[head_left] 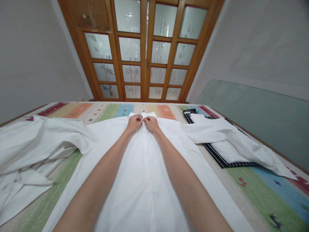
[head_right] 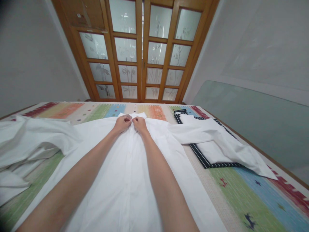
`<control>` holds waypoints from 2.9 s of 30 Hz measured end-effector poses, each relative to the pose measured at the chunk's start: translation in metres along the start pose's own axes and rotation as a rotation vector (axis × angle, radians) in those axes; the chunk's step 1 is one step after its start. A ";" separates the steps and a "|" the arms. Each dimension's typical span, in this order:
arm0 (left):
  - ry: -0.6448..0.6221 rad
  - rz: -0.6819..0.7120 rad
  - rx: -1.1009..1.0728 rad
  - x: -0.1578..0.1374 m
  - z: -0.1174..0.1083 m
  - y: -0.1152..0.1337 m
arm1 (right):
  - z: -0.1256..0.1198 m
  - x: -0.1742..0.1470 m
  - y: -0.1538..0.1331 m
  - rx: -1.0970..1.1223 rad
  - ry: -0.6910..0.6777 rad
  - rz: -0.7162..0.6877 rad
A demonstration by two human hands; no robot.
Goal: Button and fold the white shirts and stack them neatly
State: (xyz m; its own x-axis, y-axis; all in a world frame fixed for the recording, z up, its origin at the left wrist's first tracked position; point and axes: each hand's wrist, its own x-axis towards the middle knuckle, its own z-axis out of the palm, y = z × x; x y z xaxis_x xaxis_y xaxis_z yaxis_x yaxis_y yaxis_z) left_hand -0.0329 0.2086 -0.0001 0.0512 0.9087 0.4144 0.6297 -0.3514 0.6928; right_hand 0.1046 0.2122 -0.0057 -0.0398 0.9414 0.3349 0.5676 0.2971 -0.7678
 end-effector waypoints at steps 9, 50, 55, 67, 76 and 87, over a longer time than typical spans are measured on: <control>0.025 0.037 0.147 -0.007 0.001 0.009 | 0.003 0.003 0.002 0.000 -0.007 0.015; -0.003 0.079 0.073 0.006 0.007 -0.009 | 0.004 0.002 0.004 -0.024 0.064 -0.021; 0.004 0.043 0.099 0.007 0.008 -0.010 | 0.003 0.002 0.004 -0.027 0.059 -0.059; -0.049 -0.021 0.228 0.006 0.009 -0.007 | 0.011 -0.004 0.002 -0.208 0.108 -0.128; -0.130 -0.049 0.250 0.006 0.001 0.000 | 0.009 -0.006 -0.003 -0.237 0.129 -0.068; -0.104 -0.048 0.147 0.003 0.000 0.000 | 0.002 -0.003 -0.003 -0.173 -0.007 -0.031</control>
State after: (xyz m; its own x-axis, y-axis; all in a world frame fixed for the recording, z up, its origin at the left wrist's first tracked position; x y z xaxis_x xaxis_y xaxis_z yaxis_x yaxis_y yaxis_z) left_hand -0.0327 0.2114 0.0016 0.0931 0.9448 0.3142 0.7396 -0.2769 0.6134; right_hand 0.1011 0.2087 -0.0060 -0.0647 0.9333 0.3531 0.6990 0.2949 -0.6515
